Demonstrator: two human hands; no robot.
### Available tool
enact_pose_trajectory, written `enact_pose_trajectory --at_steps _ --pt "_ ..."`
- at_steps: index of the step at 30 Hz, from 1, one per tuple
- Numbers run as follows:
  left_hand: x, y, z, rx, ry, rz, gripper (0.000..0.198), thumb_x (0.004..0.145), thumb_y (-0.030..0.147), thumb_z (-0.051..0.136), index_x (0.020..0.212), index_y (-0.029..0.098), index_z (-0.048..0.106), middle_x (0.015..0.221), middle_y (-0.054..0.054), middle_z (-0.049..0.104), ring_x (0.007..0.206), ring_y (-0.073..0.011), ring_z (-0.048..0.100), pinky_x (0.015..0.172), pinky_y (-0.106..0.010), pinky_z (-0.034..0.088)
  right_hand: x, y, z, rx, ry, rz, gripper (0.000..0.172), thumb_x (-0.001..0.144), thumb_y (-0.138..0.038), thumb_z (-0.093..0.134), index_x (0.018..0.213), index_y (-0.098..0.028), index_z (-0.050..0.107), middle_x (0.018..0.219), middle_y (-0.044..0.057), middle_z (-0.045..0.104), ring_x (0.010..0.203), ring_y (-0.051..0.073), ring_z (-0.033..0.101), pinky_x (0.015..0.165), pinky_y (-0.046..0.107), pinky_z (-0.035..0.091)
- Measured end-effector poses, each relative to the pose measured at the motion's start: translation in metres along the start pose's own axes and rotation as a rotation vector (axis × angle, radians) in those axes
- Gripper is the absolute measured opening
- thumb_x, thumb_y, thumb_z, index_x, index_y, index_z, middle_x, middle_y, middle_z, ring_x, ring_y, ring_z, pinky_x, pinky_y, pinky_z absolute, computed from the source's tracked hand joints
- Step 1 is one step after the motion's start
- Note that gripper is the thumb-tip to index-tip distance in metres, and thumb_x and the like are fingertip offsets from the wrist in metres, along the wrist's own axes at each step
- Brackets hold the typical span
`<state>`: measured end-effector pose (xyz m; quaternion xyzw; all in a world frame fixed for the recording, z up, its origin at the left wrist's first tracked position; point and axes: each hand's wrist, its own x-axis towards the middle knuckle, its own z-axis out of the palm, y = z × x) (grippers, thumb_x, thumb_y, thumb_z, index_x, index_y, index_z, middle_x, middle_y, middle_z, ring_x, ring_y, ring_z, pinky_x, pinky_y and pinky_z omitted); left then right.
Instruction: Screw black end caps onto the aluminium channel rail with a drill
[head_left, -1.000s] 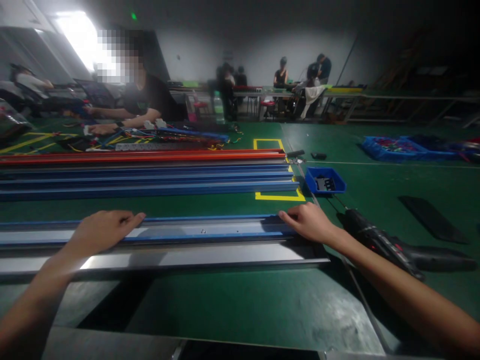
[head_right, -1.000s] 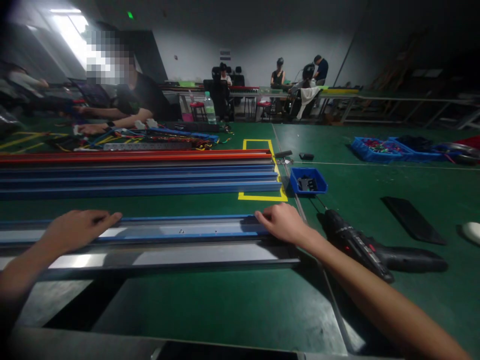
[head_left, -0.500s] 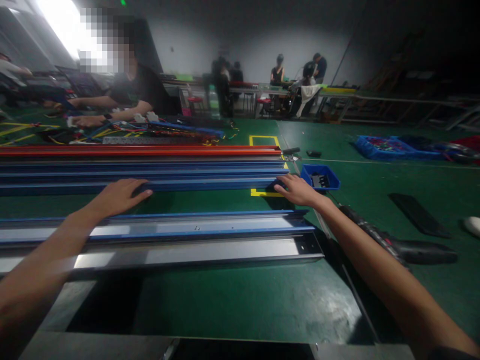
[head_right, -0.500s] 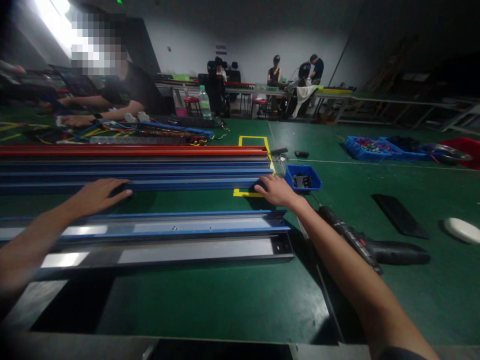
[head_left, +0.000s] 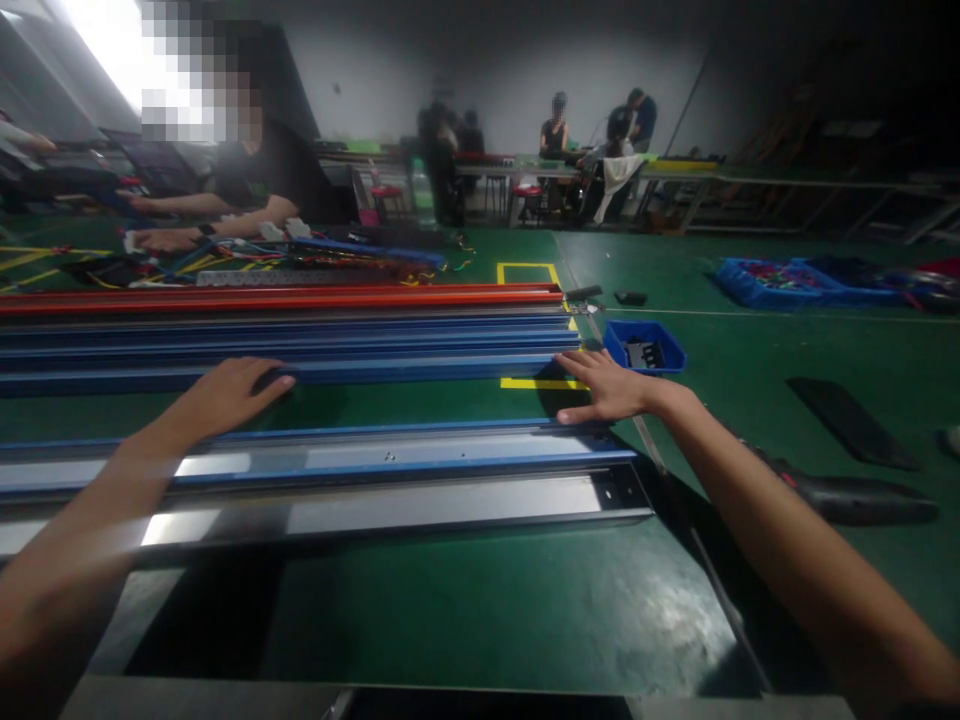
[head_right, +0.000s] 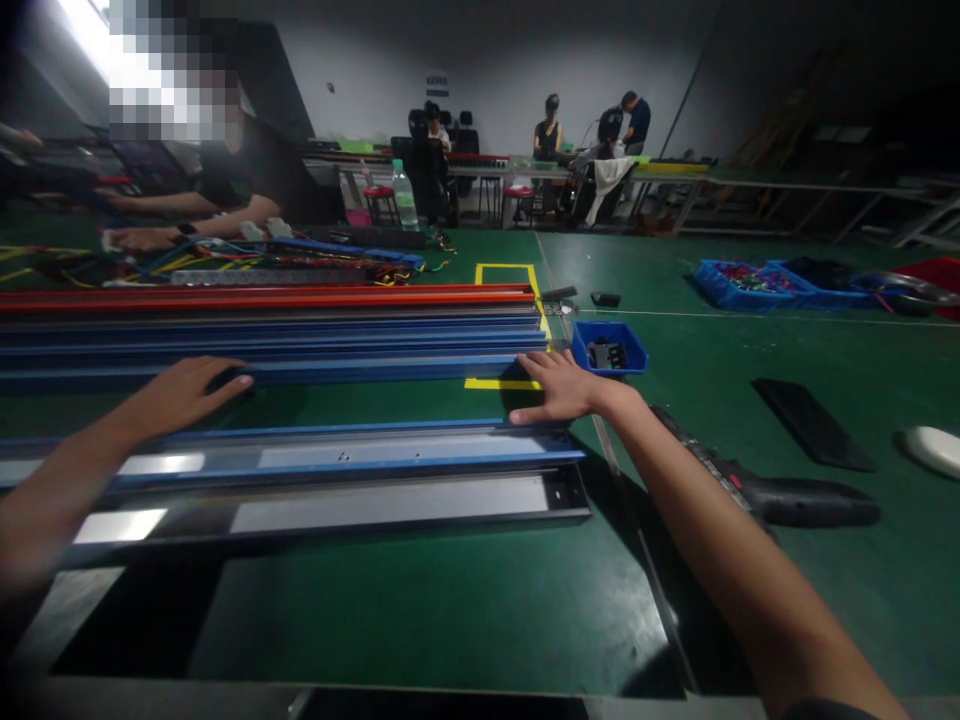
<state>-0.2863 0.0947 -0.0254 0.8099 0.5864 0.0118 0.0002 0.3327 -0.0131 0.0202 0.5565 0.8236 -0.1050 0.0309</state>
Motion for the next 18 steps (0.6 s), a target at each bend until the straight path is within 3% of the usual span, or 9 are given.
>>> enact_pose_trajectory --at_steps 3,12,18 --pt "-0.002 0.002 -0.003 -0.001 0.004 -0.002 0.087 0.099 0.068 0.027 0.141 0.001 0.06 0.139 -0.024 0.064 0.131 -0.0355 0.057 0.117 -0.05 0.04 -0.003 -0.001 -0.004 -0.003 -0.005 -0.008 0.123 0.08 -0.085 0.069 0.17 -0.01 0.031 0.172 0.025 0.03 0.156 0.052 0.028 0.128 0.067 0.022" --pt "-0.002 0.004 -0.006 0.022 0.034 -0.03 0.084 0.099 0.063 0.019 0.128 0.002 0.07 0.129 -0.024 0.072 0.122 -0.0377 0.063 0.114 -0.052 0.044 -0.01 -0.005 -0.007 0.091 0.066 -0.067 0.098 0.081 -0.076 0.075 0.152 -0.011 0.057 0.145 0.024 0.063 0.132 0.043 0.061 0.113 0.057 0.05" --pt "0.0 0.0 -0.01 0.027 0.01 0.016 0.074 0.097 0.057 0.023 0.118 0.006 0.072 0.121 -0.022 0.074 0.116 -0.035 0.067 0.111 -0.05 0.046 -0.015 -0.014 -0.009 0.07 0.056 -0.043 0.094 0.085 -0.073 0.073 0.153 -0.009 0.059 0.147 0.024 0.063 0.137 0.043 0.06 0.117 0.056 0.048"
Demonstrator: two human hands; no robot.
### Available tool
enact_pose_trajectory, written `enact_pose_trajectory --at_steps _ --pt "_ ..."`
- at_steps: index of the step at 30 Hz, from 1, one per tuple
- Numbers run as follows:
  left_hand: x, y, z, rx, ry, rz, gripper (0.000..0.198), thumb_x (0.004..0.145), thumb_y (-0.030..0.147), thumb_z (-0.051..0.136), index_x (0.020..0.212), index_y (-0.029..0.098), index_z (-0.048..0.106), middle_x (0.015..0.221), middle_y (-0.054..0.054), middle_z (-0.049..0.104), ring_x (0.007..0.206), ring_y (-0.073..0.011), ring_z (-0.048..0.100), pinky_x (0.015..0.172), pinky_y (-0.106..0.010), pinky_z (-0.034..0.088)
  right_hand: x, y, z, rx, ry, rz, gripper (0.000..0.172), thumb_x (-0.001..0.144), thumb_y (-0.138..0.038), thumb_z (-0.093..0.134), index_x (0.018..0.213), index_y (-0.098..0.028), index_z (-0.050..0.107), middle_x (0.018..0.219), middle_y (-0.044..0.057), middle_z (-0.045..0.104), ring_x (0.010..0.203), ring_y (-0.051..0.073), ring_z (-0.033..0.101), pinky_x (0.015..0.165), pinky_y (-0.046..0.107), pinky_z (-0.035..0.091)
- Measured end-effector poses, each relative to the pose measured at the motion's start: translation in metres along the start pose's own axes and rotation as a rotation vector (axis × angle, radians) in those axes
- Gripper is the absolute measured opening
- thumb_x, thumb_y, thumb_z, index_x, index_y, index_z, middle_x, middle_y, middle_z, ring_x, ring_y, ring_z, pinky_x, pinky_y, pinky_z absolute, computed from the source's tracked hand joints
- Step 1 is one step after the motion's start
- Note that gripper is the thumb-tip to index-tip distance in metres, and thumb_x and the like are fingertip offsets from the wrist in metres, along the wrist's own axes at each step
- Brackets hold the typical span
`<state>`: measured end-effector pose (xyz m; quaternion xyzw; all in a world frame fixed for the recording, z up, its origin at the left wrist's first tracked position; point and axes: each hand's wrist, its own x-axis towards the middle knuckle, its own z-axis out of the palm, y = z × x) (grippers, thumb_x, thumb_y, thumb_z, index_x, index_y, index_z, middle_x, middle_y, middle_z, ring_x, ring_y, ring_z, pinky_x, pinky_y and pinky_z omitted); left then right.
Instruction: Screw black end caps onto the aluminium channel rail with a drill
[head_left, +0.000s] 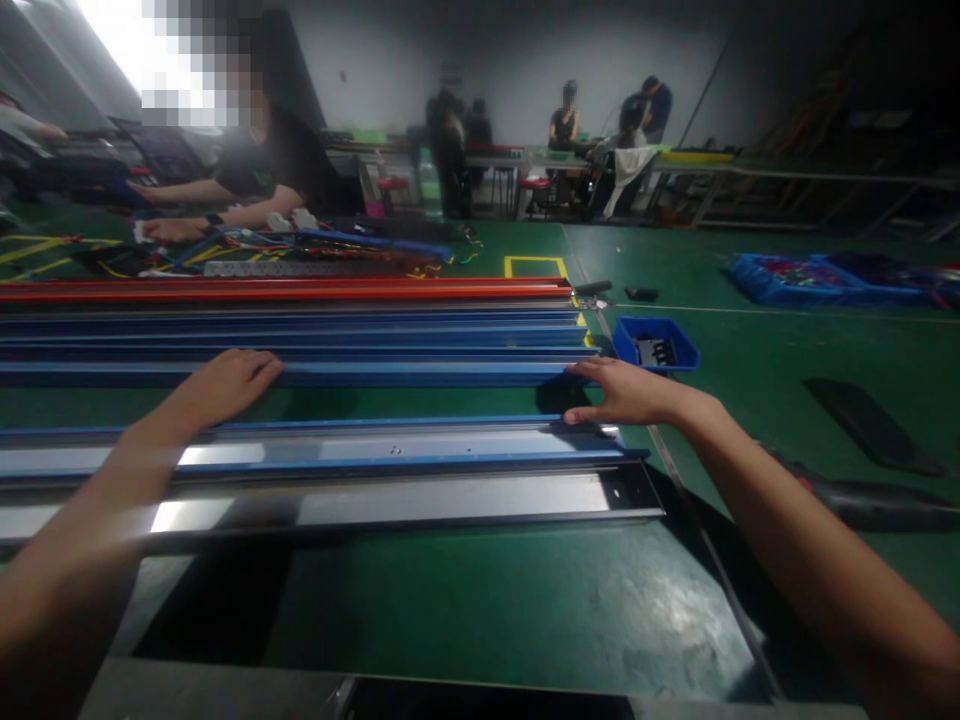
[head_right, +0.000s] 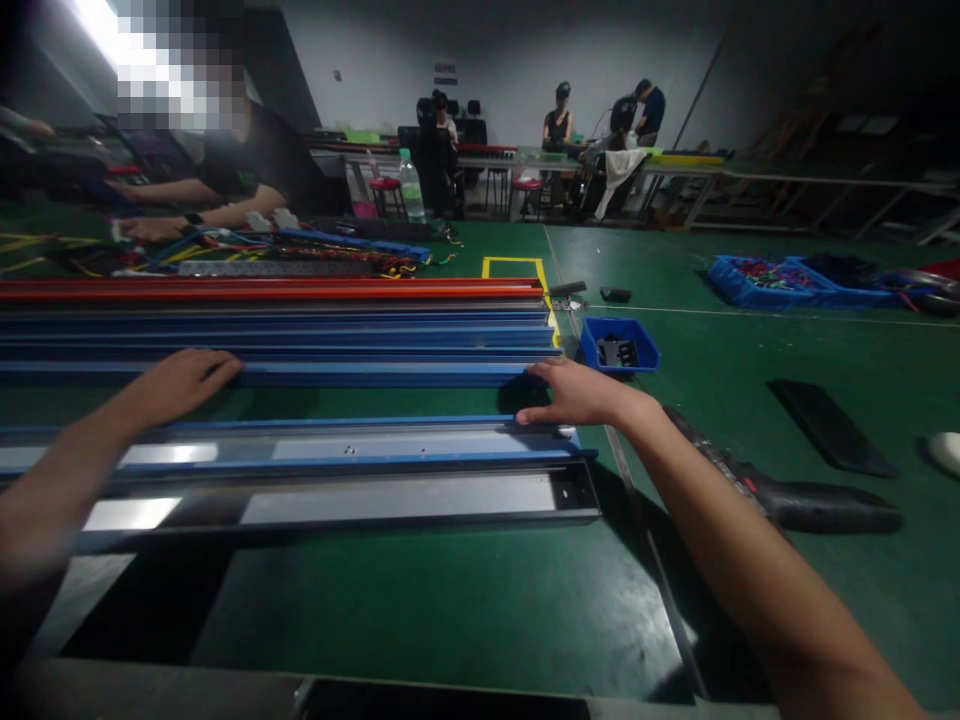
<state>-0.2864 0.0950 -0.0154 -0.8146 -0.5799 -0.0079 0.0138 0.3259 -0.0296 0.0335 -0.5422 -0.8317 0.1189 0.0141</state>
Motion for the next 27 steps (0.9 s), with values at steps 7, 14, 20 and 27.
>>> enact_pose_trajectory --at_steps 7,14,20,27 --pt "0.001 -0.004 0.001 0.035 -0.017 -0.018 0.072 0.096 0.057 0.025 0.114 0.005 0.073 0.117 -0.023 0.074 0.112 -0.0367 0.068 0.105 -0.05 0.049 0.0 -0.002 -0.001 -0.009 0.002 0.02 0.096 0.085 -0.07 0.075 0.154 -0.006 0.058 0.153 0.024 0.059 0.14 0.043 0.058 0.119 0.055 0.047" --pt "-0.008 -0.002 -0.001 0.068 -0.072 -0.108 0.08 0.096 0.061 0.022 0.122 0.006 0.074 0.117 -0.023 0.075 0.11 -0.0384 0.07 0.099 -0.049 0.052 -0.001 -0.006 -0.006 -0.029 0.0 -0.01 0.081 0.087 -0.066 0.076 0.144 -0.009 0.067 0.141 0.022 0.069 0.128 0.04 0.067 0.108 0.05 0.055" --pt "-0.009 -0.002 -0.004 0.094 -0.119 -0.178 0.082 0.097 0.064 0.02 0.125 0.009 0.075 0.108 -0.02 0.078 0.103 -0.0393 0.072 0.092 -0.047 0.054 -0.004 -0.018 -0.011 -0.108 -0.021 0.039 0.068 0.089 -0.062 0.075 0.132 -0.01 0.073 0.119 0.021 0.078 0.104 0.038 0.076 0.087 0.046 0.059" --pt "-0.01 -0.001 -0.004 0.12 -0.142 -0.208 0.083 0.096 0.064 0.02 0.125 0.01 0.076 0.105 -0.022 0.078 0.101 -0.0419 0.072 0.088 -0.049 0.054 -0.006 -0.029 -0.013 -0.168 -0.041 0.083 0.058 0.091 -0.059 0.073 0.126 -0.013 0.076 0.107 0.019 0.08 0.096 0.037 0.077 0.078 0.043 0.057"
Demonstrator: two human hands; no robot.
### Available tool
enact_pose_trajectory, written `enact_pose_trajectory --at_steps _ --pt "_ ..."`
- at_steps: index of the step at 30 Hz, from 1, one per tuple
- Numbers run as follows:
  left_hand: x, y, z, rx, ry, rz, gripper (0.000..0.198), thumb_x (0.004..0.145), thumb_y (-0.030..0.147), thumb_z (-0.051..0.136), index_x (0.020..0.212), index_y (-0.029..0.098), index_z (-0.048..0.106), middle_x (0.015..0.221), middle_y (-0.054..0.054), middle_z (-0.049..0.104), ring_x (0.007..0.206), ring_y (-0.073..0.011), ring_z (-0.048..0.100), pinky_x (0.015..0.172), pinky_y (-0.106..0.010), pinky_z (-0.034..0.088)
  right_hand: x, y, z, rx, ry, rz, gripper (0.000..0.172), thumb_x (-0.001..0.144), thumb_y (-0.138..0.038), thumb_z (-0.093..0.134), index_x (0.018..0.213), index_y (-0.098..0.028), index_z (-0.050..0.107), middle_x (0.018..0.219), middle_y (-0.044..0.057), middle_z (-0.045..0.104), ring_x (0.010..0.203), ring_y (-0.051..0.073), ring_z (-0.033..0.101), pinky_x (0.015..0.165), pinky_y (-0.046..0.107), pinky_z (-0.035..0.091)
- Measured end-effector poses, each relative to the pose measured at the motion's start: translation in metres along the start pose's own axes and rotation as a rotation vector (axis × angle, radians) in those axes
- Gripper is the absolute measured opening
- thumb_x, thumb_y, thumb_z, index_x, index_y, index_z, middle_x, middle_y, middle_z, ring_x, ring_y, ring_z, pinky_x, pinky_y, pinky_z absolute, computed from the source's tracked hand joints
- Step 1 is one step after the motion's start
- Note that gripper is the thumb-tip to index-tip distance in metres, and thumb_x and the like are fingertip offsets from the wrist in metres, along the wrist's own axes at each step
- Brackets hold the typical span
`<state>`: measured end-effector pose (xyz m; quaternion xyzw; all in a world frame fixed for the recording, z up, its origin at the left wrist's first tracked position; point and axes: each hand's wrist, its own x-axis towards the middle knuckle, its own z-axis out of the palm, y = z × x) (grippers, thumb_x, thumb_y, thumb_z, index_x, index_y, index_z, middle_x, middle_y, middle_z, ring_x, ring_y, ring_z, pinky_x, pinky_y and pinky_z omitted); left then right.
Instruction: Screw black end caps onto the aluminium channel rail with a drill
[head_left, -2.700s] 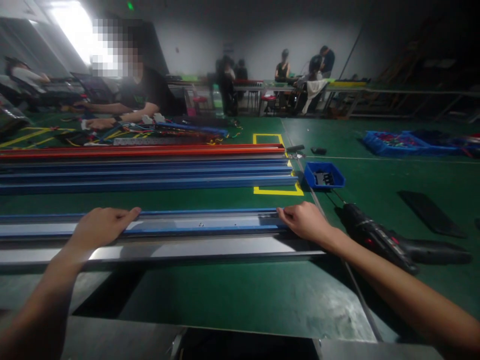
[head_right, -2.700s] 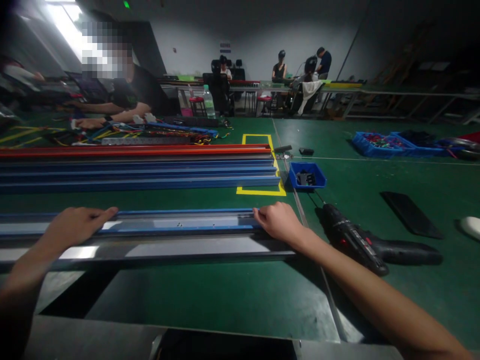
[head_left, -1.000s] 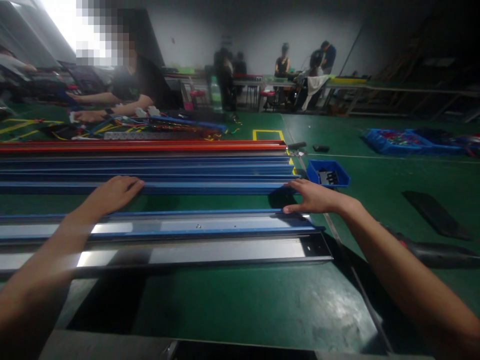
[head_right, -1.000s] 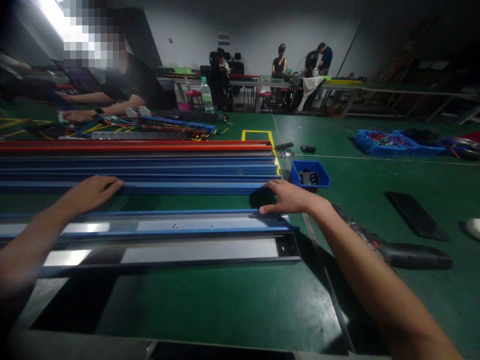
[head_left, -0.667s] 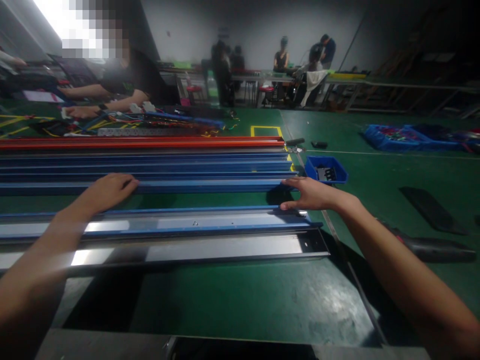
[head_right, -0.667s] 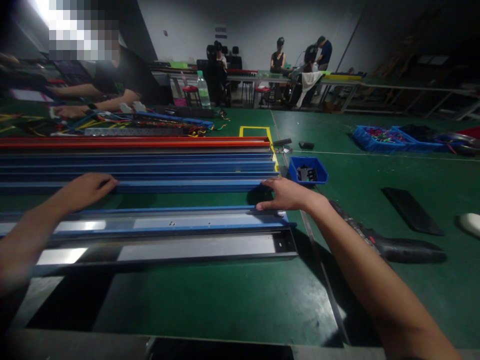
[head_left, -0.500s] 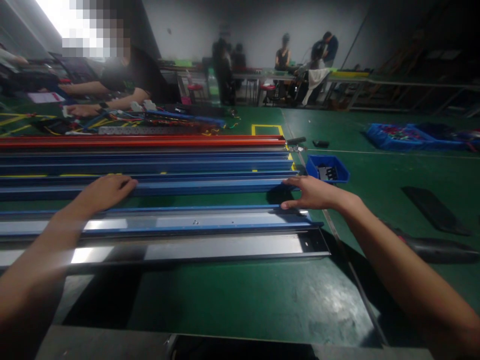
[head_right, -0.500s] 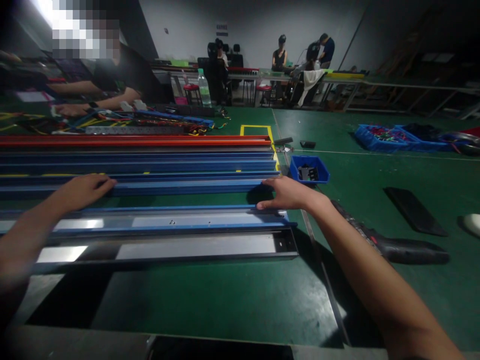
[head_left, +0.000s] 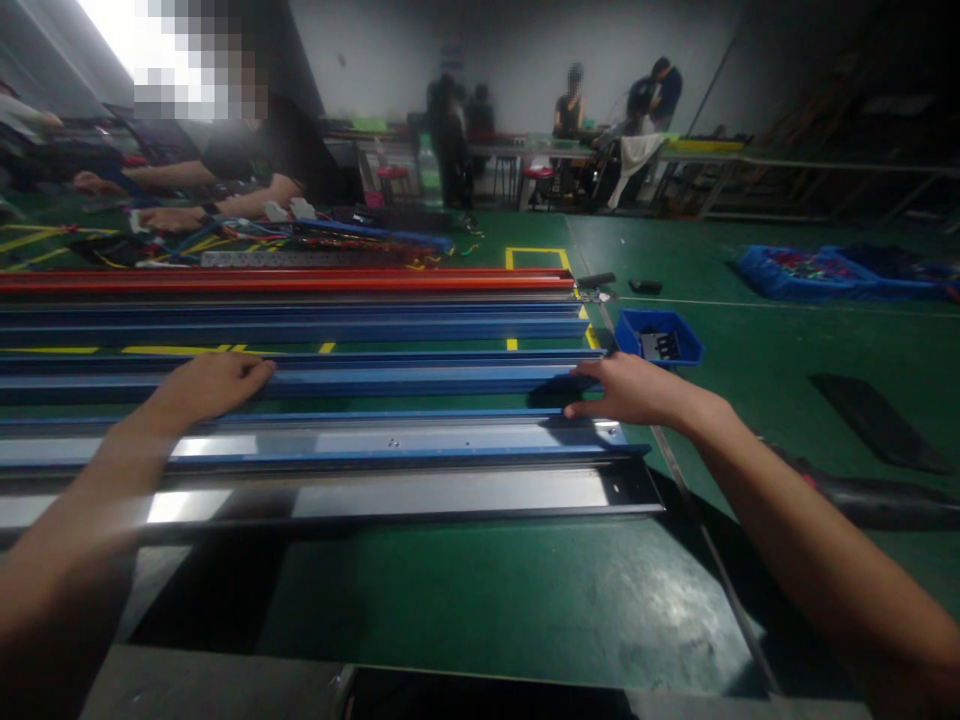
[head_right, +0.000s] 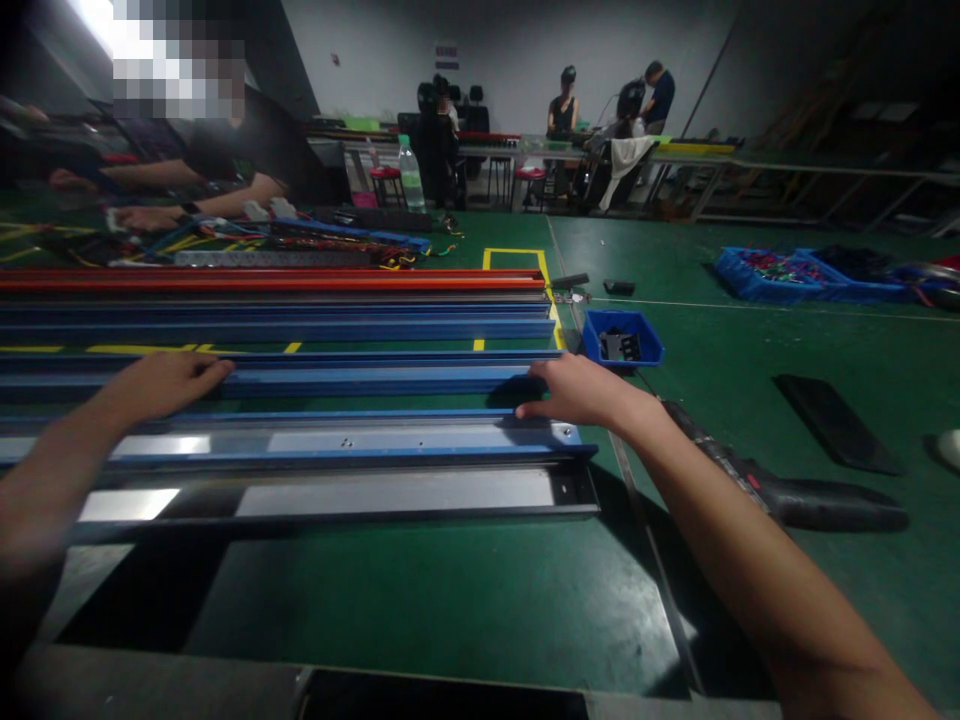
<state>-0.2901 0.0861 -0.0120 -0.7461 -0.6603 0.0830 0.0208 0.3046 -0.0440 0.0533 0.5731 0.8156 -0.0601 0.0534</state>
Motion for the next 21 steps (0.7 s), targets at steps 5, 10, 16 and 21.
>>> enact_pose_trajectory --at_steps 5,10,16,21 --pt "0.0 0.002 -0.001 0.014 -0.004 -0.024 0.084 0.096 0.063 0.019 0.125 0.01 0.077 0.104 -0.021 0.077 0.101 -0.0413 0.071 0.09 -0.051 0.053 0.0 -0.002 -0.002 -0.043 0.016 0.003 0.056 0.091 -0.061 0.072 0.12 -0.014 0.079 0.101 0.018 0.081 0.09 0.035 0.076 0.072 0.041 0.055" --pt "-0.003 0.002 -0.002 0.017 -0.045 -0.015 0.081 0.095 0.065 0.02 0.114 0.014 0.081 0.097 -0.018 0.077 0.098 -0.0401 0.072 0.088 -0.048 0.053 -0.003 -0.009 -0.005 -0.095 -0.009 -0.012 0.04 0.095 -0.055 0.069 0.097 -0.017 0.083 0.083 0.013 0.078 0.075 0.03 0.073 0.063 0.038 0.049" --pt "-0.002 0.0 -0.002 0.021 -0.066 0.011 0.079 0.096 0.066 0.023 0.111 0.015 0.081 0.091 -0.016 0.077 0.096 -0.0385 0.072 0.084 -0.044 0.052 -0.005 -0.015 -0.006 -0.107 -0.021 -0.016 0.036 0.097 -0.051 0.068 0.095 -0.019 0.085 0.082 0.012 0.079 0.075 0.029 0.074 0.064 0.037 0.051" --pt "-0.004 0.0 -0.002 0.026 -0.06 0.027 0.072 0.094 0.064 0.025 0.083 0.017 0.078 0.076 -0.013 0.073 0.083 -0.0343 0.07 0.078 -0.04 0.05 -0.007 -0.02 -0.008 -0.104 -0.054 -0.029 0.035 0.101 -0.045 0.065 0.096 -0.018 0.086 0.083 0.013 0.08 0.073 0.029 0.074 0.063 0.037 0.051"
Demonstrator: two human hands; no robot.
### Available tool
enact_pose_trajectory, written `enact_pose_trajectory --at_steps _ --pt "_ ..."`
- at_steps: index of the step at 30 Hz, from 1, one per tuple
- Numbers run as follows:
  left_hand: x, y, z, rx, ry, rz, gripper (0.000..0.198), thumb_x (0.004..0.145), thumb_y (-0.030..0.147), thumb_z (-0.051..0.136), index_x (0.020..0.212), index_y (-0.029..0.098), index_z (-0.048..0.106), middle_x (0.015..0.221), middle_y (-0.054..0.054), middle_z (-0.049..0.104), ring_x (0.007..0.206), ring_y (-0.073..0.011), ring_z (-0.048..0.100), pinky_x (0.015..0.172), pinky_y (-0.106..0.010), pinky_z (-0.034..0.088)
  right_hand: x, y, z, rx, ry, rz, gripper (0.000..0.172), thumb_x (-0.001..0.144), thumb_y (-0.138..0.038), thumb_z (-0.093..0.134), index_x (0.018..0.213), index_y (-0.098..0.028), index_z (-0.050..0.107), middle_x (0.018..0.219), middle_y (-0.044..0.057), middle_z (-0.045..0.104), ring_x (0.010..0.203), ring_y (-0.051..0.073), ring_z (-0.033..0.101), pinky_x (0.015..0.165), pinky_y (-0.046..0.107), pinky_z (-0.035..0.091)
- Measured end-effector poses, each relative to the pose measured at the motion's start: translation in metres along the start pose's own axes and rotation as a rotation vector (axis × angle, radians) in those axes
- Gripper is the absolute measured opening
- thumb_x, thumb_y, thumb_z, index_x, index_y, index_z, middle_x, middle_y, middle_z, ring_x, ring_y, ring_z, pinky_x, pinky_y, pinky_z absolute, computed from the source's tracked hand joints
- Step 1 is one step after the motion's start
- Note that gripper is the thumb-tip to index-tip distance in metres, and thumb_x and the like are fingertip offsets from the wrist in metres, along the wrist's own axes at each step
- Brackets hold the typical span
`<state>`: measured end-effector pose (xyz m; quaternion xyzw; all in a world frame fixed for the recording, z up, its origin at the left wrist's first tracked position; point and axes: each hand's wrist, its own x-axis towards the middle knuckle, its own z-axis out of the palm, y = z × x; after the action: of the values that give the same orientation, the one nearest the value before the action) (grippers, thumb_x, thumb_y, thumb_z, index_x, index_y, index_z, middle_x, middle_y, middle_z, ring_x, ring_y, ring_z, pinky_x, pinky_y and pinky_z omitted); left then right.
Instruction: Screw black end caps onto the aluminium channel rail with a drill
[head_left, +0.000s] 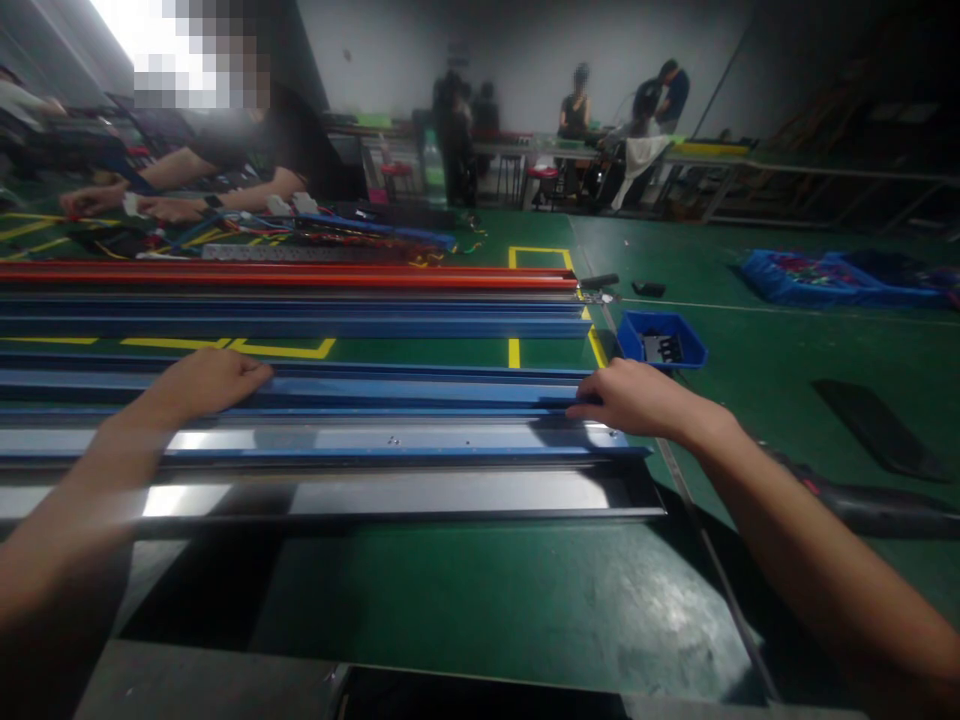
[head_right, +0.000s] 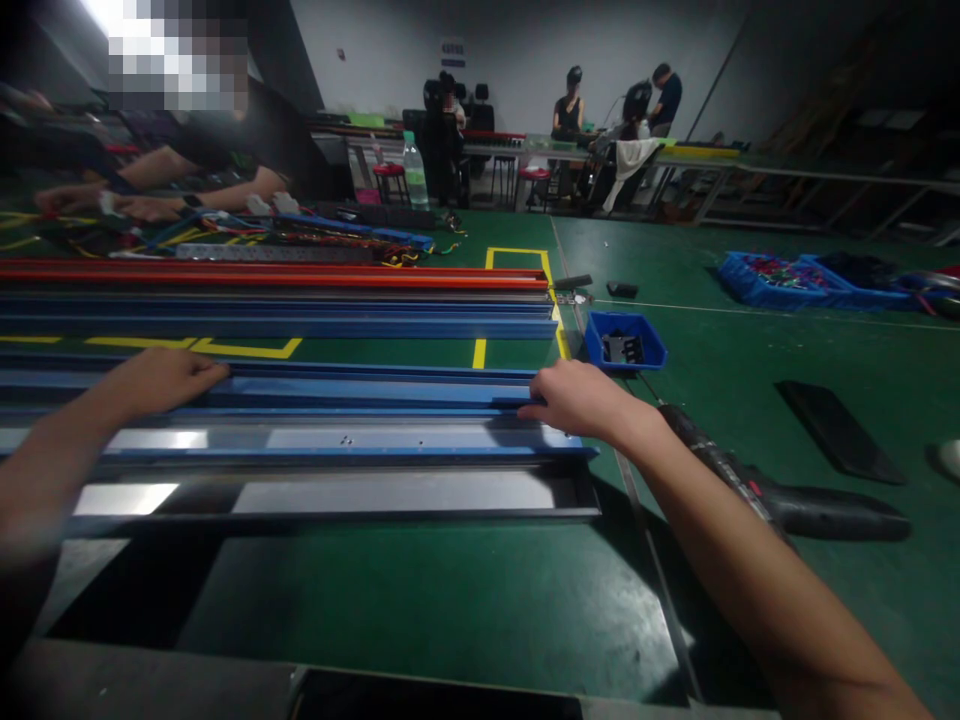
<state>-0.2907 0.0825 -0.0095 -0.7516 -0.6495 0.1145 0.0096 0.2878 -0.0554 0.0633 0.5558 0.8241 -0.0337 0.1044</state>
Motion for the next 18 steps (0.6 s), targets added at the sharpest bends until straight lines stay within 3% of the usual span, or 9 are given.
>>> enact_pose_trajectory --at_steps 3,18 --pt "-0.0015 0.0007 -0.0011 -0.004 -0.007 0.009 0.069 0.092 0.065 0.026 0.075 0.019 0.075 0.075 -0.013 0.072 0.079 -0.0334 0.069 0.075 -0.039 0.049 0.0001 -0.0015 -0.0002 0.025 -0.034 -0.017 0.032 0.103 -0.039 0.063 0.1 -0.019 0.087 0.086 0.013 0.081 0.077 0.029 0.076 0.066 0.037 0.053" --pt "-0.0051 0.005 -0.009 -0.024 -0.027 0.004 0.07 0.084 0.068 0.032 0.079 0.019 0.082 0.074 -0.014 0.071 0.078 -0.0371 0.068 0.081 -0.049 0.053 0.0016 0.0029 0.0027 0.162 -0.033 -0.007 0.028 0.102 -0.038 0.066 0.102 -0.024 0.089 0.092 0.011 0.084 0.082 0.029 0.078 0.076 0.037 0.057"
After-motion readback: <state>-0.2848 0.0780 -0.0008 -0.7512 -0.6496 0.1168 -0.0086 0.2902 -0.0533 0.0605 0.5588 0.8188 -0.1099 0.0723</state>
